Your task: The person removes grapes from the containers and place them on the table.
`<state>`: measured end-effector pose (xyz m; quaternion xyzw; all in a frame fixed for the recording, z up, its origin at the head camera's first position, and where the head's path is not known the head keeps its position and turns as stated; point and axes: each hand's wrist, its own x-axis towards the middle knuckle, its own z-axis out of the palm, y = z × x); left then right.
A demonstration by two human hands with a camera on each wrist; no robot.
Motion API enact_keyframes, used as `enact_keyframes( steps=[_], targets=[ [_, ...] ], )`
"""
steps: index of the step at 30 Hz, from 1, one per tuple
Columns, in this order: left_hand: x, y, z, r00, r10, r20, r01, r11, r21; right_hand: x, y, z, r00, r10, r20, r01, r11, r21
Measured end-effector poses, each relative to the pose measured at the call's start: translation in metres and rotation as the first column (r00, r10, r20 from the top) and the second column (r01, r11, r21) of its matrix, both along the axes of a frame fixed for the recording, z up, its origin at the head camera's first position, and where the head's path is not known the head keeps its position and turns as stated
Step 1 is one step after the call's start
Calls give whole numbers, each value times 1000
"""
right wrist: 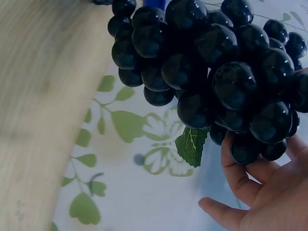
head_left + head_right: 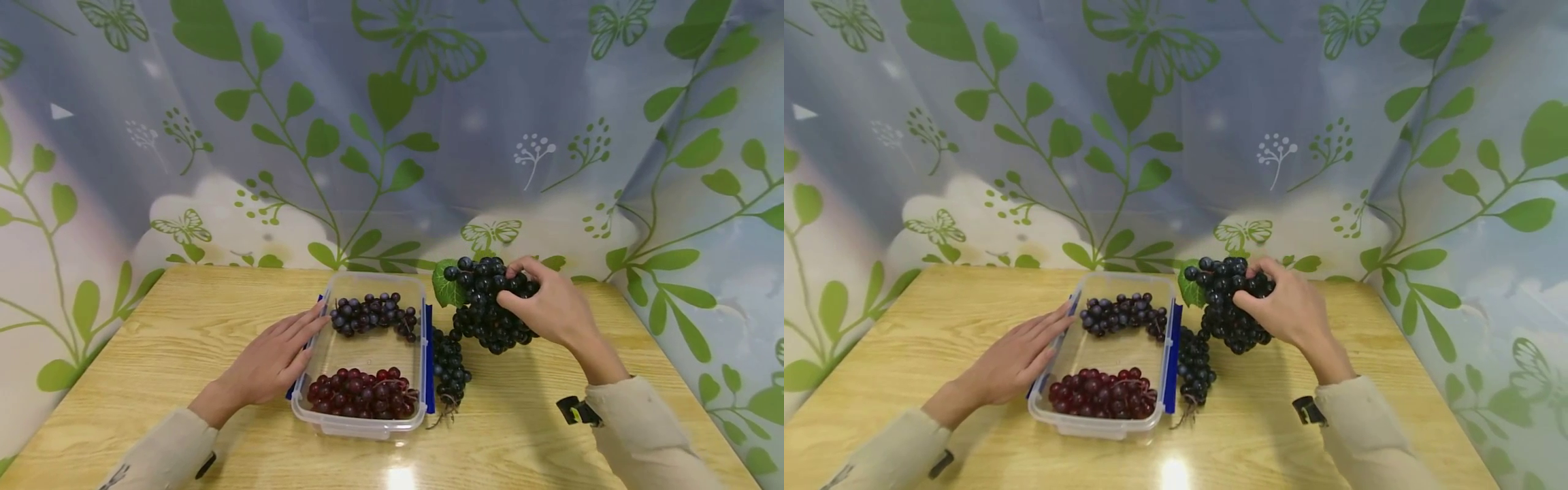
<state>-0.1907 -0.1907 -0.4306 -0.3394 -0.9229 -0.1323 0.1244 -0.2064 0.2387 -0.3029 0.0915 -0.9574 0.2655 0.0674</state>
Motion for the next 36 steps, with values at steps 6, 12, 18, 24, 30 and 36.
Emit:
enact_keyframes(
  steps=[6, 12, 18, 24, 30, 36],
  targets=[
    [0, 0, -1, 1000, -3, 0, 3, 1000, 6, -1, 4, -16, 999, -31, -15, 31, 999, -10],
    [1, 0, -2, 1000, -5, 5, 5, 1000, 9, -1, 7, -34, 999, -30, -12, 29, 998, -55],
    [0, 1, -1, 1000, -15, 8, 15, 1000, 11, 2, 13, -54, 1000, 6, -27, -9, 995, -97],
    [0, 1, 0, 1000, -13, 10, 13, 1000, 14, 4, 15, -70, 999, 29, -40, -34, 993, -117],
    [0, 1, 0, 1000, -23, 7, 23, 999, 25, 4, 16, -80, 992, 98, -75, -108, 983, -150],
    [1, 0, 0, 1000, -18, 5, 18, 999, 32, 3, 20, -86, 974, 206, -96, -221, 956, -192]
  ],
)
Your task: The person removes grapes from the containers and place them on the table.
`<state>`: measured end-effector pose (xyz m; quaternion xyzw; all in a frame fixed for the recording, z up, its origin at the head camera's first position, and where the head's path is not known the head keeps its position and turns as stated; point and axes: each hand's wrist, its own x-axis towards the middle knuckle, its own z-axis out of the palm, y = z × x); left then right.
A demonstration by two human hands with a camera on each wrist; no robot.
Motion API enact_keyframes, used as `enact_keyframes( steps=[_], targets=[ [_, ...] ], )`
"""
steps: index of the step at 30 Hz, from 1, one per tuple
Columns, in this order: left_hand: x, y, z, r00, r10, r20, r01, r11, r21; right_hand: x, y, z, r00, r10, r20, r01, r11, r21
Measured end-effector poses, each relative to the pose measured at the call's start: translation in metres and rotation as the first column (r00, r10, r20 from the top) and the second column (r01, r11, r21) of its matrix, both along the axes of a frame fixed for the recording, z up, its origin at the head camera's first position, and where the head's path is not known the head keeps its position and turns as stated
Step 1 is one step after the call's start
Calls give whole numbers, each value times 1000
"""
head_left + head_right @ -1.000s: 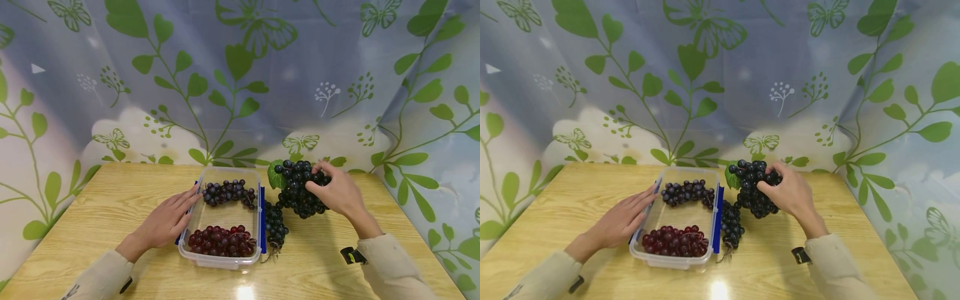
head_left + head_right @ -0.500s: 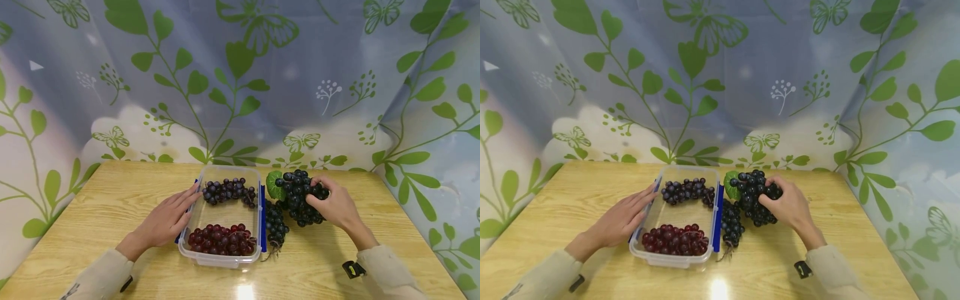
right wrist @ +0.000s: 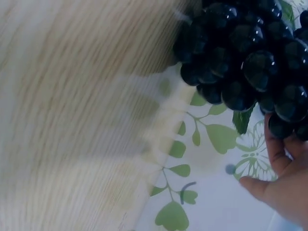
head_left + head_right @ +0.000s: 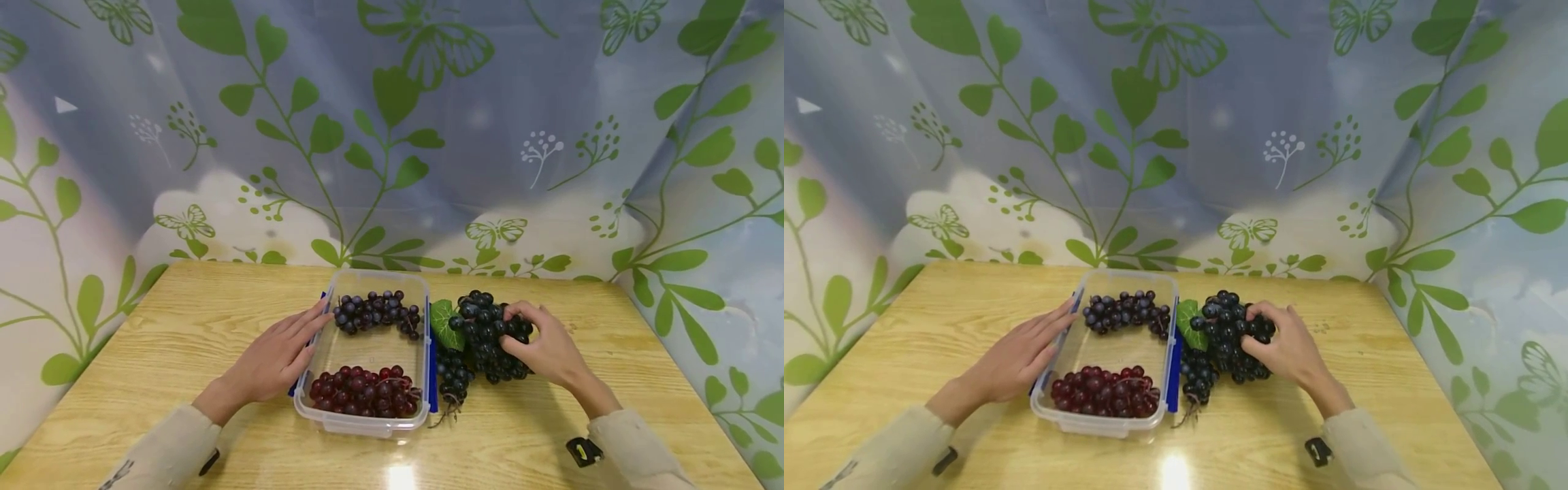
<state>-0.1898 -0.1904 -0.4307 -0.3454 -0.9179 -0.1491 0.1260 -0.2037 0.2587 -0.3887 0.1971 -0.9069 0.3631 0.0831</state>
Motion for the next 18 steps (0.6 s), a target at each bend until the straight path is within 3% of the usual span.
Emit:
enact_keyframes(
  steps=[8, 18],
  targets=[
    [-1, 0, -2, 1000, -1, -3, 1, 1000, 4, 2, 7, -4, 988, 148, 40, -149, 988, 31],
    [-1, 0, -3, 1000, 3, 1, -3, 1000, 8, 13, 12, -2, 960, 227, 165, -239, 969, 57]
  ],
)
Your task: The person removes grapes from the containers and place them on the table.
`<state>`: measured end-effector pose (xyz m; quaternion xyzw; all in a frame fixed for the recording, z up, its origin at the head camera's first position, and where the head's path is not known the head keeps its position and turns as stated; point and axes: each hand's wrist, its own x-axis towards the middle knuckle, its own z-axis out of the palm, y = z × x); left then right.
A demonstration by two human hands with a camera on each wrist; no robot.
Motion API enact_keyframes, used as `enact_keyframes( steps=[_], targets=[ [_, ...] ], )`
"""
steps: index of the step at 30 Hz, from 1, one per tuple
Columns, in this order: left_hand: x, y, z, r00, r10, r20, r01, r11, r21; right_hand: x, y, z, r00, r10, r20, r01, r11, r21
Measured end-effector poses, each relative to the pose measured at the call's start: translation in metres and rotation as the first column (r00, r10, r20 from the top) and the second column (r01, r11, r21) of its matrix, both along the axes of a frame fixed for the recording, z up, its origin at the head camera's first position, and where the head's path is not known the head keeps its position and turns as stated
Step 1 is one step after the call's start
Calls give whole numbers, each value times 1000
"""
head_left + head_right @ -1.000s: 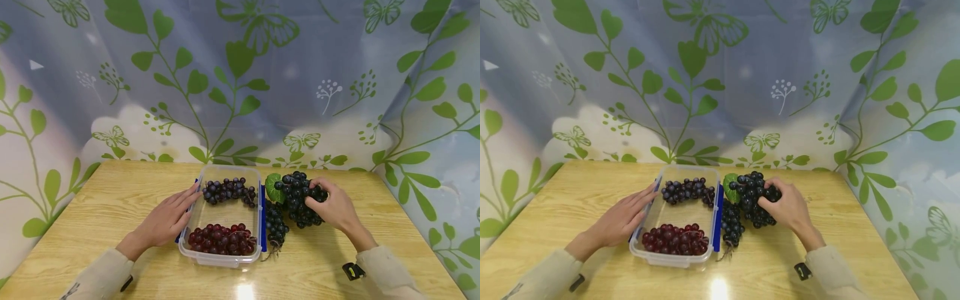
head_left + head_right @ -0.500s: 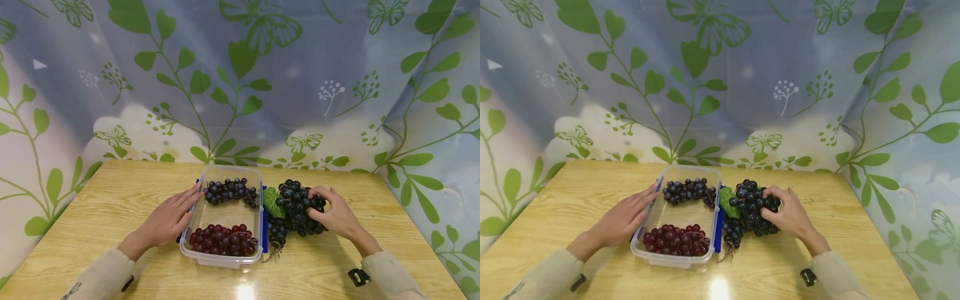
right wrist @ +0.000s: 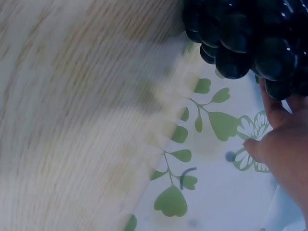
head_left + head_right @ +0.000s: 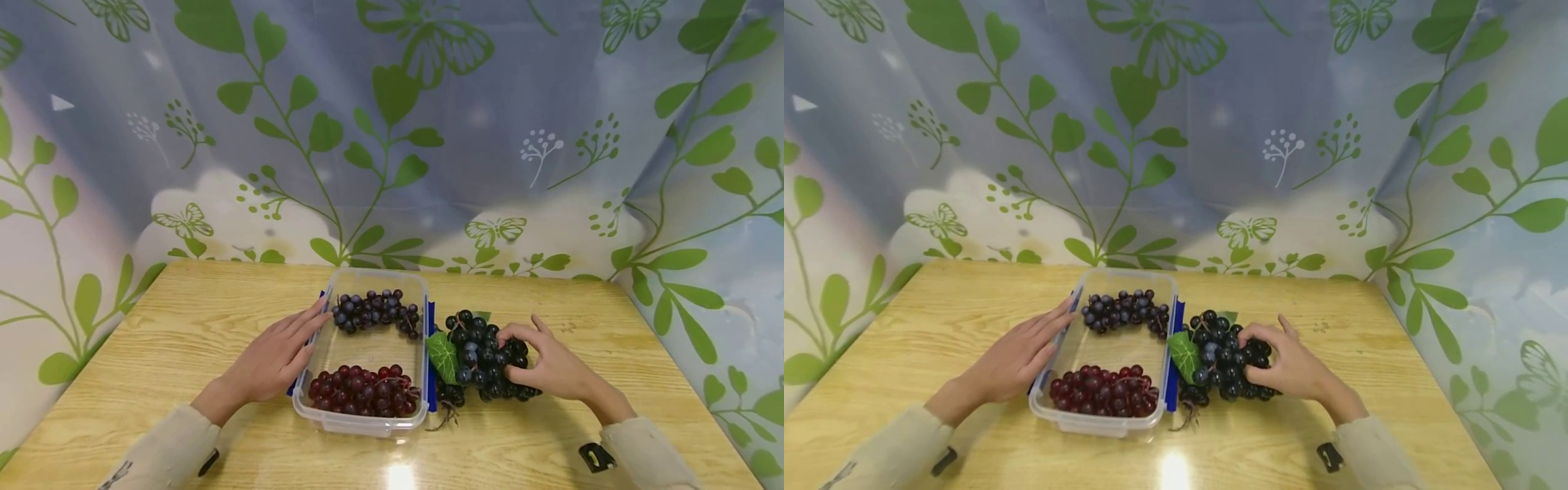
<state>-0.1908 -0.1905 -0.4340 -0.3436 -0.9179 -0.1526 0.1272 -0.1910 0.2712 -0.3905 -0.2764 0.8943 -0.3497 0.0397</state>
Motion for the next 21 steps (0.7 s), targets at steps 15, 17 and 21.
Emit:
enact_keyframes(
  steps=[15, 17, 21],
  targets=[
    [0, 3, 0, 1000, -8, -13, 8, 1000, 18, 4, 9, 14, 973, 229, -30, -227, 971, 74],
    [0, 3, -1, 1000, -5, -16, 6, 1000, 12, 6, 10, 17, 970, 242, -24, -239, 967, 86],
    [0, 2, -1, 1000, -1, -21, 1, 1000, 12, 8, 5, 24, 956, 293, -7, -290, 948, 132]
  ],
)
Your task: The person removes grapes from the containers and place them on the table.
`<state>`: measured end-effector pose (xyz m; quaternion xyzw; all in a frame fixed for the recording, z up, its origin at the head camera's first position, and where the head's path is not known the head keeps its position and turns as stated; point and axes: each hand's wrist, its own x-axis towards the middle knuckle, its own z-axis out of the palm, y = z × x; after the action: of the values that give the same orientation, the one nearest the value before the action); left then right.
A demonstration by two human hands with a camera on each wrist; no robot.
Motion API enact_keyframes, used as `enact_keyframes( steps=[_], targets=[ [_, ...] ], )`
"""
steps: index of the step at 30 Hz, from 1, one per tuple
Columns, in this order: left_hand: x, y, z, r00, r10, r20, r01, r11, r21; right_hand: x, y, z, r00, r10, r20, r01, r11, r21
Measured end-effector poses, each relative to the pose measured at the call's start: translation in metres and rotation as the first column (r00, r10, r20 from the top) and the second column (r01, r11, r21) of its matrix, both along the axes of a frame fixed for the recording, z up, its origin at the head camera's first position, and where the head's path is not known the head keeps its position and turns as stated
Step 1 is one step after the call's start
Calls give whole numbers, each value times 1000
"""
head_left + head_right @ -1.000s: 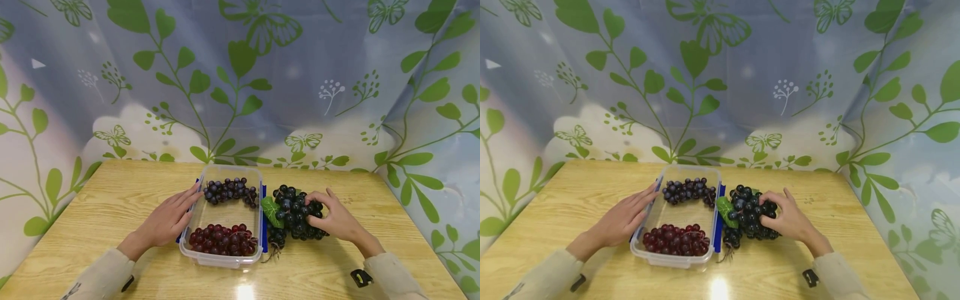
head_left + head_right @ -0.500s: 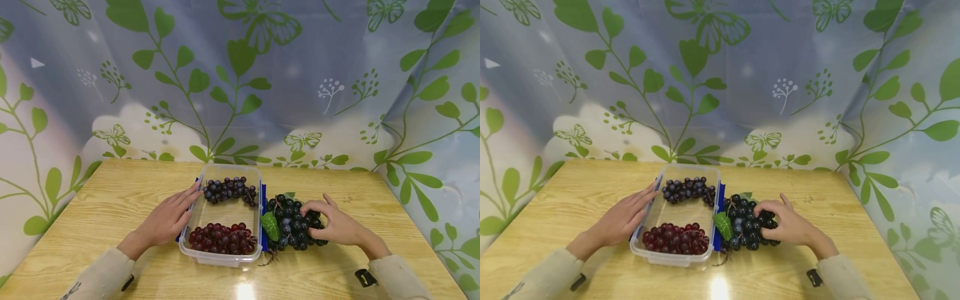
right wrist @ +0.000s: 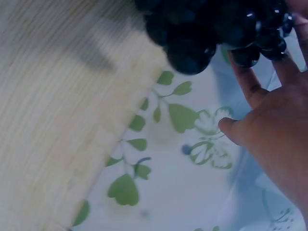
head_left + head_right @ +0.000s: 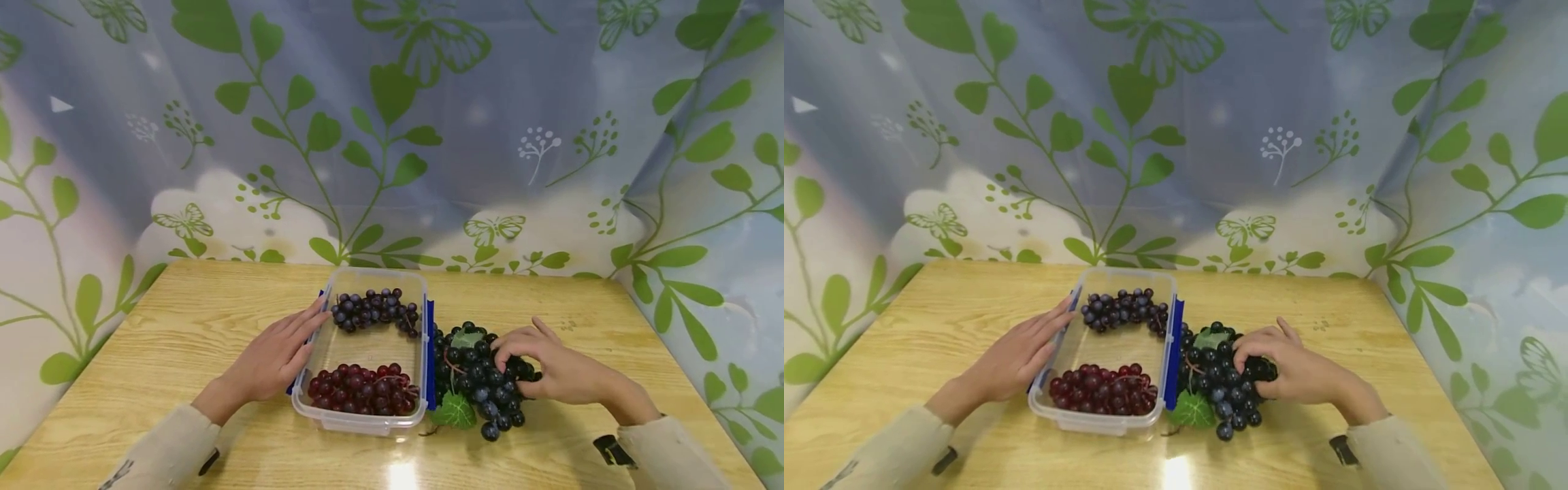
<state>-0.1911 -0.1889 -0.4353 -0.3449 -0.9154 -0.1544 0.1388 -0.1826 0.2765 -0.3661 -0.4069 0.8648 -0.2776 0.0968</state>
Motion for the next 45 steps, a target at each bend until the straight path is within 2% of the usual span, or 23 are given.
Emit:
enact_keyframes(
  steps=[8, 12, 15, 20, 23, 27, 30, 40, 45],
  targets=[
    [0, 1, -1, 1000, -4, 25, 4, 1000, -9, 12, -17, 10, 990, 137, 22, -138, 987, 82],
    [1, 0, 0, 1000, 0, 23, 0, 1000, 3, 18, -27, 10, 988, 145, -54, -136, 981, 140],
    [1, -1, 0, 1000, 2, 17, -2, 1000, 11, 23, -35, 7, 977, 143, -156, -112, 975, 194],
    [1, -2, 1, 1000, 0, 20, 0, 1000, 3, 35, -45, 3, 930, 118, -348, -26, 966, 258],
    [0, -2, 1, 999, -1, 32, 1, 1000, -4, 39, -49, 2, 898, 104, -428, 38, 950, 311],
    [1, -1, 1, 999, -6, 43, 6, 1000, 3, 40, -50, -1, 870, 127, -477, 80, 917, 390],
    [1, -1, 2, 999, -7, 47, 6, 1000, 11, 39, -49, -6, 853, 132, -505, 98, 909, 404],
    [1, -1, 0, 999, -14, 31, 13, 1000, 23, 34, -44, -20, 770, 94, -631, 159, 930, 332],
    [1, -1, -1, 1000, -16, 27, 15, 1000, 28, 32, -44, -27, 748, 49, -662, 205, 932, 301]
  ],
)
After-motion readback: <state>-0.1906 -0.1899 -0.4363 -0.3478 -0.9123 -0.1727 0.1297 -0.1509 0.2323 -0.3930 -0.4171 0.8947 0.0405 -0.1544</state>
